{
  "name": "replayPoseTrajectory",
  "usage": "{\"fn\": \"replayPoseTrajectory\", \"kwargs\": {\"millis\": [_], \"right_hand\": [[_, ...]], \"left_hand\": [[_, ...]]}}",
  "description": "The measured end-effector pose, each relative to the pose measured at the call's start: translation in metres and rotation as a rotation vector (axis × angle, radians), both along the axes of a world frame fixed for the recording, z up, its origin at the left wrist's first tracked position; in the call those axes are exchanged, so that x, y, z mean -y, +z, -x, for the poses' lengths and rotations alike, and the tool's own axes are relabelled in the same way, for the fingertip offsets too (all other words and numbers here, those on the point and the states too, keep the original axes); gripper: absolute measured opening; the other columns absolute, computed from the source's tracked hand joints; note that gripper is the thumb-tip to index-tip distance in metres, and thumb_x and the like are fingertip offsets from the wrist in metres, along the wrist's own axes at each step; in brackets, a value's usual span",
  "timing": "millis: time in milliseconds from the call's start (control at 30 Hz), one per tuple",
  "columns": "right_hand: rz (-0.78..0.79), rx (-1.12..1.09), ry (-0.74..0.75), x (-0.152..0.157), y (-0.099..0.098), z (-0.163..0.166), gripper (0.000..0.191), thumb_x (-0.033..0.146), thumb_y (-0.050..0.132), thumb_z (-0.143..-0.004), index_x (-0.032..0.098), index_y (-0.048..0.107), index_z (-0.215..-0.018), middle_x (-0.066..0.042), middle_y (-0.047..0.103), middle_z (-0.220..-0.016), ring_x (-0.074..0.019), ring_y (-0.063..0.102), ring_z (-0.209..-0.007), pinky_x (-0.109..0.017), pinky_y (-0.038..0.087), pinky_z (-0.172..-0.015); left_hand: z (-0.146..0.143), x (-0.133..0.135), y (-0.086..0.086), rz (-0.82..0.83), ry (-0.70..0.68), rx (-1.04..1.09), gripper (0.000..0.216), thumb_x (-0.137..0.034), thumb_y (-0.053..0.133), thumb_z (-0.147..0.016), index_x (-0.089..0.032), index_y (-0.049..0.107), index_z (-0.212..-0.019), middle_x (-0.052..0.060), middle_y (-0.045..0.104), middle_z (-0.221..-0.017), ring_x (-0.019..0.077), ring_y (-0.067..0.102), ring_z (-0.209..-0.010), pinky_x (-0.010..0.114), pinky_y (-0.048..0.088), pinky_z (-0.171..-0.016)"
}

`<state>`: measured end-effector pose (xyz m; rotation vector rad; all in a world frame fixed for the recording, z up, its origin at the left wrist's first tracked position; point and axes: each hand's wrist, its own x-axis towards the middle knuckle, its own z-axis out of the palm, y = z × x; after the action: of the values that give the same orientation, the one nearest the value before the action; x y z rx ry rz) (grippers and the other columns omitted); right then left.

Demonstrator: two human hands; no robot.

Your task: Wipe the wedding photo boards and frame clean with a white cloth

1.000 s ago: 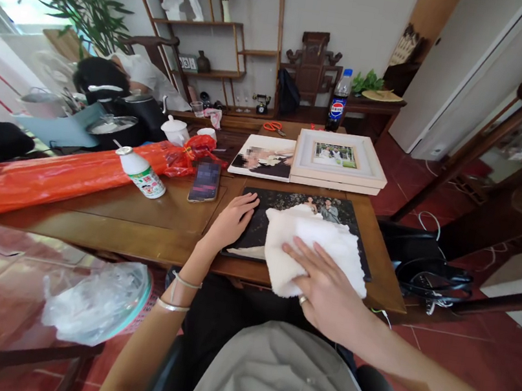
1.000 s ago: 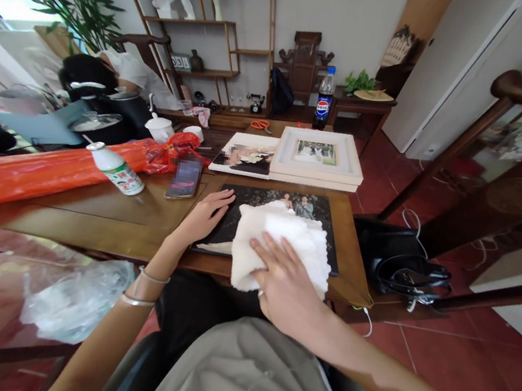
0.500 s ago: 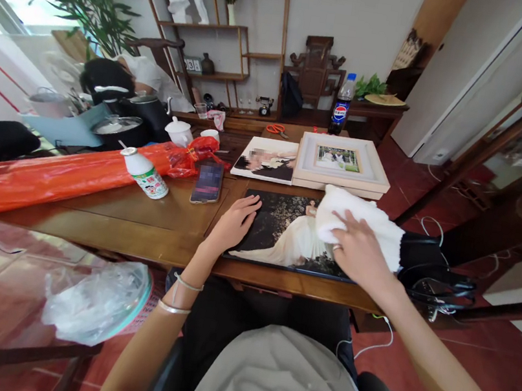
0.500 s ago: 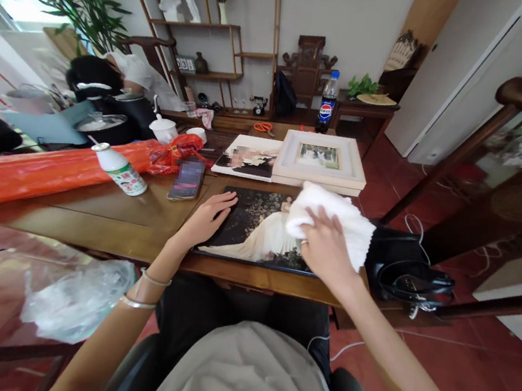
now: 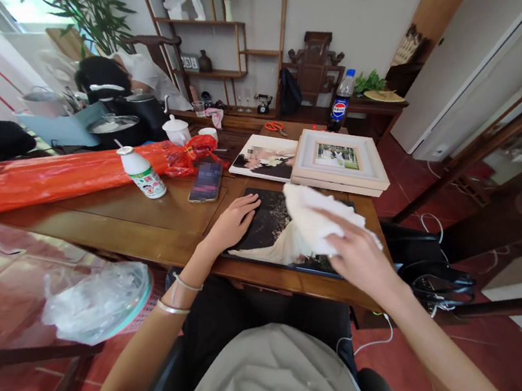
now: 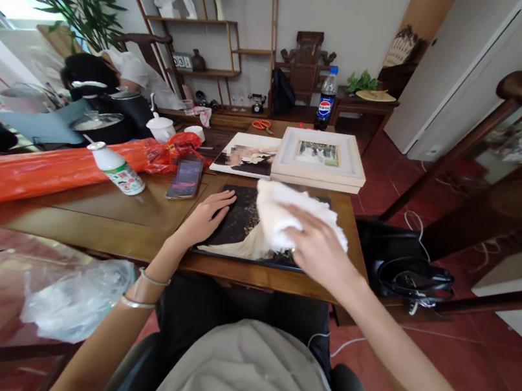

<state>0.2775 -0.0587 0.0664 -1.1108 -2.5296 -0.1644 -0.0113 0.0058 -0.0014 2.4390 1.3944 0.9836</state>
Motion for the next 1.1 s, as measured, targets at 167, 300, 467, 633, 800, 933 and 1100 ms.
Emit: {"fn": "replayPoseTrajectory", "kwargs": {"millis": [167, 300, 467, 633, 800, 933, 1100], "right_hand": [[-0.082, 0.14, -0.135, -0.02, -0.005, -0.007, 0.04, -0.005, 0.047, -0.065, 0.012, 0.072, -0.092, -0.012, 0.047, -0.143, -0.0366, 0.038, -0.134, -0.055, 0.034, -0.108], [0.073, 0.137, -0.095, -0.001, -0.019, 0.024, 0.038, 0.001, 0.052, -0.068, 0.013, 0.073, -0.097, -0.012, 0.045, -0.145, -0.0392, 0.033, -0.136, -0.057, 0.029, -0.109], [0.174, 0.113, 0.119, 0.043, -0.023, 0.076, 0.025, 0.017, 0.059, -0.076, 0.018, 0.074, -0.096, -0.012, 0.035, -0.15, -0.0413, 0.023, -0.139, -0.059, 0.02, -0.111], [0.209, 0.05, 0.127, 0.028, -0.019, 0.083, 0.03, 0.038, 0.057, -0.085, 0.019, 0.072, -0.104, -0.012, 0.042, -0.147, -0.0341, 0.029, -0.139, -0.052, 0.023, -0.112], [0.095, 0.049, -0.205, -0.027, -0.016, 0.06, 0.032, 0.035, 0.052, -0.09, 0.016, 0.069, -0.11, -0.014, 0.046, -0.143, -0.0385, 0.032, -0.136, -0.058, 0.026, -0.109], [0.041, 0.071, -0.304, -0.032, -0.018, 0.07, 0.038, 0.037, 0.043, -0.095, 0.014, 0.071, -0.107, -0.018, 0.05, -0.139, -0.0416, 0.035, -0.133, -0.063, 0.03, -0.104], [0.087, 0.014, -0.057, 0.023, -0.035, 0.114, 0.036, 0.035, 0.046, -0.094, 0.015, 0.075, -0.09, -0.016, 0.045, -0.143, -0.0413, 0.031, -0.136, -0.061, 0.027, -0.108]], "left_hand": [[-0.001, 0.0, 0.0, -0.009, 0.006, 0.002, 0.036, -0.02, 0.039, -0.094, -0.012, 0.061, -0.123, 0.013, 0.055, -0.135, 0.0236, 0.046, -0.129, 0.046, 0.036, -0.11], [-0.002, 0.0, 0.0, 0.001, 0.011, 0.0, 0.037, -0.019, 0.039, -0.094, -0.012, 0.06, -0.123, 0.013, 0.055, -0.135, 0.0234, 0.045, -0.13, 0.045, 0.036, -0.11], [0.0, 0.0, 0.001, 0.03, 0.003, -0.007, 0.036, -0.017, 0.039, -0.093, -0.013, 0.06, -0.123, 0.013, 0.054, -0.136, 0.0237, 0.044, -0.131, 0.044, 0.036, -0.11], [0.001, 0.001, 0.001, 0.036, -0.019, -0.009, 0.037, -0.017, 0.038, -0.093, -0.012, 0.06, -0.123, 0.013, 0.054, -0.136, 0.0232, 0.043, -0.132, 0.043, 0.036, -0.11], [-0.001, 0.002, 0.0, 0.007, 0.011, 0.028, 0.037, -0.02, 0.037, -0.095, -0.013, 0.059, -0.124, 0.012, 0.055, -0.135, 0.0226, 0.045, -0.13, 0.044, 0.036, -0.111], [-0.002, 0.002, 0.0, -0.001, 0.01, 0.026, 0.037, -0.02, 0.037, -0.095, -0.012, 0.06, -0.123, 0.013, 0.055, -0.135, 0.0232, 0.046, -0.13, 0.045, 0.036, -0.11], [0.001, 0.001, 0.0, 0.009, -0.018, 0.016, 0.038, -0.016, 0.038, -0.093, -0.017, 0.059, -0.125, 0.011, 0.055, -0.135, 0.0239, 0.045, -0.131, 0.047, 0.036, -0.11]]}}
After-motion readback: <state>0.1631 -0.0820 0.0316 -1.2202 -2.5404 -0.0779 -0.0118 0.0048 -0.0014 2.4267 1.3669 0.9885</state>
